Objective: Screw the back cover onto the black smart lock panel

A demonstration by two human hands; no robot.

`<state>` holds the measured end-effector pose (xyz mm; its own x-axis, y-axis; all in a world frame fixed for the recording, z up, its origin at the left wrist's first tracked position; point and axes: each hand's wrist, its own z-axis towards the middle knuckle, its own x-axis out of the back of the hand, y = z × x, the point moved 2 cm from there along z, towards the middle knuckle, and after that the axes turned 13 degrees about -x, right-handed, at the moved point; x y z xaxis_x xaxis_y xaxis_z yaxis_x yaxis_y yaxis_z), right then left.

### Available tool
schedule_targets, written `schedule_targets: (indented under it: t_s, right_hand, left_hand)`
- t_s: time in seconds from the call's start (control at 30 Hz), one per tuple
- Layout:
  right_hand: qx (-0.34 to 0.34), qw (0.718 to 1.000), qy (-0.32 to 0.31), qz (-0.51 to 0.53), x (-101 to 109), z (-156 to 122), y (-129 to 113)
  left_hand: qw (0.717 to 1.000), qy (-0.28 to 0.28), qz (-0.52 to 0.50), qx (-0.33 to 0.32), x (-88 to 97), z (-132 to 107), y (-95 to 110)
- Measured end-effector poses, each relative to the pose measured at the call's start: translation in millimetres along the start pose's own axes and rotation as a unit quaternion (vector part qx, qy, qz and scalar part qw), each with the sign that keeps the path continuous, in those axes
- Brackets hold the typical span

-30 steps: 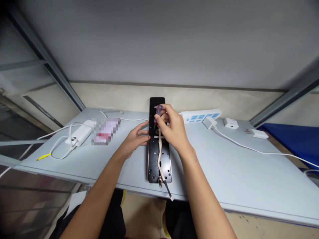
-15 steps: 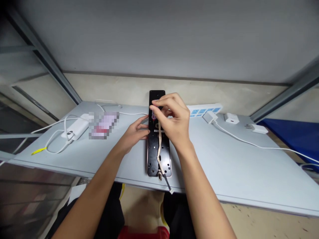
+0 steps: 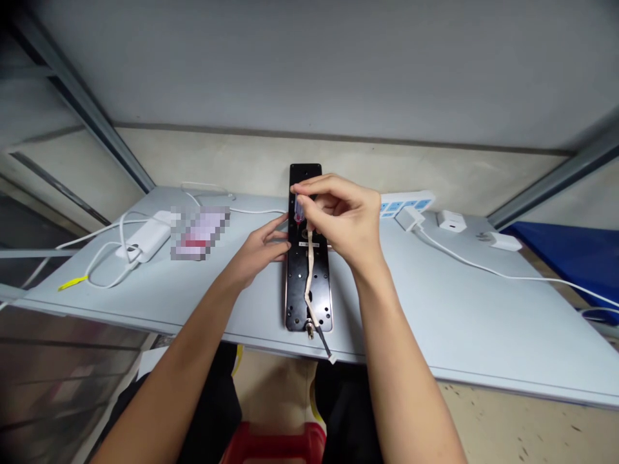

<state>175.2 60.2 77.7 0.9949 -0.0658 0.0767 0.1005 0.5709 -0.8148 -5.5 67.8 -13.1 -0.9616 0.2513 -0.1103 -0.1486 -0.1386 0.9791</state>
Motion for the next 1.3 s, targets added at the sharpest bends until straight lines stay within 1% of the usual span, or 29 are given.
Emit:
schedule_targets:
  t_s: [0.13, 0.23, 0.43, 0.57, 0.73, 0.9, 1.0, 1.17, 1.3]
  right_hand:
    - [-0.024, 0.998, -0.041, 0.028, -2.2, 0.4, 2.2]
    - [-0.045, 0.997, -0.052, 0.032, -4.0, 1.0, 6.4]
    - [-0.051, 0.998, -0.029, 0.021, -0.5, 4.5, 9.7]
    - [-0.074, 0.997, -0.015, 0.028, 2.2, 2.3, 7.6]
    - [-0.096, 0.995, -0.002, 0.032, 5.0, -2.9, 3.8]
    - [-0.093, 0.995, -0.029, 0.034, 2.1, -2.9, -0.7]
    - [-0.098, 0.993, -0.053, 0.033, 0.6, -1.1, -0.6]
    - [-0.090, 0.994, -0.062, 0.018, 4.8, 2.1, 0.0]
    - [-0.107, 0.991, -0.080, -0.008, 5.4, 3.1, -1.1]
  left_hand:
    - [1.000, 0.002, 0.012, 0.005, -0.8, -0.4, 1.4]
    - [1.000, 0.001, 0.008, 0.005, -0.7, -0.5, 1.7]
    - [1.000, 0.008, 0.013, 0.018, -1.3, -0.5, 3.2]
    - [0.999, 0.010, 0.019, 0.024, -3.0, -1.4, 6.4]
    - [1.000, 0.008, 0.019, 0.017, -3.6, -3.3, 9.7]
    - [1.000, -0.010, 0.003, 0.003, -3.8, -3.4, 9.0]
    - [1.000, -0.011, 0.000, -0.005, -4.6, -3.6, 9.2]
    - [1.000, -0.011, -0.003, -0.006, -4.6, -4.2, 10.2]
    - [1.000, -0.009, 0.006, -0.004, -4.0, -3.6, 7.7]
